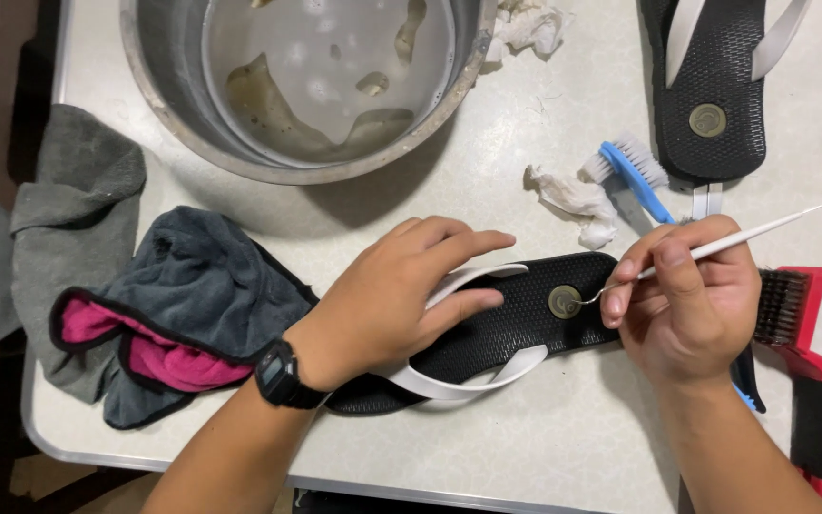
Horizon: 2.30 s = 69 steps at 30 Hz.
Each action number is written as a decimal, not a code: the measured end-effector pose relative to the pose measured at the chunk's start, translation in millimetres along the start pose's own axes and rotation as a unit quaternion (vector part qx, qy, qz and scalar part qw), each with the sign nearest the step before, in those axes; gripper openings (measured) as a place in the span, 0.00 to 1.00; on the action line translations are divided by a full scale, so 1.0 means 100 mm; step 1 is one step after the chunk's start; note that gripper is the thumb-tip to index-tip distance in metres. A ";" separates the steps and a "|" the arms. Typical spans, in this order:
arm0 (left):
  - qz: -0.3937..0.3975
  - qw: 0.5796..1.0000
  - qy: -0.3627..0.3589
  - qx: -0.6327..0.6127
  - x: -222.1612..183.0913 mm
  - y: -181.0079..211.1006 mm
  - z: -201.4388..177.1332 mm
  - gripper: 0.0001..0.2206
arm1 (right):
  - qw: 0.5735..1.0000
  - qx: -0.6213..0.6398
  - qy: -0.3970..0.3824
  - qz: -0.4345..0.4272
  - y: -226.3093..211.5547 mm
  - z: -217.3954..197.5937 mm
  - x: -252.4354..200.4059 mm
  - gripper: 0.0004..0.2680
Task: Cleaning the sole of a flip-flop and applying filler material to repair the tread
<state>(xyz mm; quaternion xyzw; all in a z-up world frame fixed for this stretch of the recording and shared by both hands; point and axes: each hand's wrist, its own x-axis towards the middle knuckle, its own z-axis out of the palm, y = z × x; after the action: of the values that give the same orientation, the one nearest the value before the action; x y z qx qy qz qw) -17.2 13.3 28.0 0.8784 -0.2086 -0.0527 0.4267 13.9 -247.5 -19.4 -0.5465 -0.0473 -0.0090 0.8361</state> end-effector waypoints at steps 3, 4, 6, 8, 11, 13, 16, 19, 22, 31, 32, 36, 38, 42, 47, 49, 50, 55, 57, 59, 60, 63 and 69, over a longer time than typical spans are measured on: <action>0.001 0.999 0.002 0.054 -0.13 0.21 -0.23 0.28 | 1.000 -0.003 0.004 -0.006 -0.01 -0.01 0.01 0.06; -0.002 0.997 -0.036 0.070 -0.21 0.27 -0.26 0.35 | 1.000 -0.008 0.007 -0.004 -0.01 -0.02 0.01 0.06; -0.014 0.994 -0.074 0.085 -0.44 0.34 -0.18 0.42 | 1.000 -0.010 0.007 0.004 -0.01 -0.04 0.01 0.06; -0.086 0.972 -0.088 0.202 -0.71 0.33 -0.01 0.65 | 1.000 -0.020 -0.003 -0.002 -0.01 -0.02 0.01 0.07; -0.140 0.966 -0.012 0.218 -1.07 0.17 0.16 0.74 | 1.000 -0.013 0.000 0.010 0.00 -0.05 -0.01 0.06; -0.155 0.964 0.038 0.212 -1.26 0.10 0.23 0.67 | 1.000 -0.018 -0.012 -0.001 0.01 -0.08 -0.01 0.06; -0.141 0.966 0.123 0.180 -1.49 0.02 0.28 0.55 | 0.999 -0.022 -0.030 -0.007 0.05 -0.11 -0.02 0.07; -0.087 0.970 0.189 0.129 -1.61 -0.09 0.34 0.48 | 0.999 -0.027 -0.046 -0.010 0.08 -0.16 -0.04 0.07; -0.037 0.966 0.238 0.092 -1.66 -0.15 0.40 0.46 | 0.998 -0.038 -0.049 -0.018 0.06 -0.17 -0.06 0.07; 0.049 0.958 0.260 0.107 -1.70 -0.12 0.39 0.39 | 0.997 -0.055 -0.053 -0.015 0.04 -0.20 -0.10 0.08; 0.052 0.956 0.258 0.127 -1.70 -0.12 0.40 0.39 | 0.997 -0.054 -0.054 -0.010 0.04 -0.21 -0.10 0.09; 0.064 0.955 0.265 0.114 -1.72 -0.12 0.42 0.40 | 0.998 -0.048 -0.046 -0.010 0.05 -0.21 -0.10 0.08; 0.067 0.954 0.268 0.116 -1.73 -0.11 0.43 0.41 | 0.998 -0.039 -0.042 -0.011 0.06 -0.22 -0.10 0.08; 0.071 0.956 0.265 0.104 -1.73 -0.06 0.39 0.41 | 1.000 0.012 -0.022 0.007 -0.04 -0.25 -0.09 0.06; 0.090 0.919 0.336 0.188 -1.72 -0.02 0.37 0.21 | 0.999 0.000 0.021 0.042 -0.35 -0.29 -0.21 0.06; 0.065 0.922 0.349 0.155 -1.78 -0.09 0.38 0.17 | 0.999 -0.024 0.022 0.010 -0.42 -0.39 -0.37 0.07; 0.038 0.923 0.363 0.122 -1.77 -0.14 0.36 0.15 | 0.998 -0.048 0.020 -0.022 -0.46 -0.43 -0.43 0.07; -0.141 0.922 0.348 -0.095 -1.70 -0.23 0.27 0.24 | 0.996 -0.022 0.080 -0.019 -0.56 -0.55 -0.81 0.07; -0.185 0.918 0.320 -0.144 -1.67 -0.23 0.21 0.24 | 0.994 -0.024 0.103 -0.007 -0.51 -0.56 -0.91 0.07; -0.217 0.907 0.315 -0.176 -1.66 -0.12 0.19 0.24 | 0.999 -0.014 0.050 0.004 -0.40 -0.63 -1.02 0.06; -0.219 0.909 0.307 -0.177 -1.63 -0.08 0.17 0.24 | 0.998 -0.015 0.058 0.007 -0.41 -0.57 -1.10 0.06; -0.258 0.903 0.306 -0.158 -1.60 0.06 0.10 0.25 | 0.996 -0.063 0.057 0.037 -0.38 -0.39 -1.21 0.05; -0.206 0.921 0.305 -0.124 -1.63 0.09 0.14 0.29 | 0.996 -0.052 0.014 0.072 -0.24 -0.30 -1.27 0.08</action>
<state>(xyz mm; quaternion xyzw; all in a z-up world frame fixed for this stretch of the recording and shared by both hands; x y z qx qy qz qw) -172.0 65.1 12.2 0.8155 0.1258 0.1054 0.5549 -112.5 -289.3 -20.3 -0.5911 0.0050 0.0411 0.8055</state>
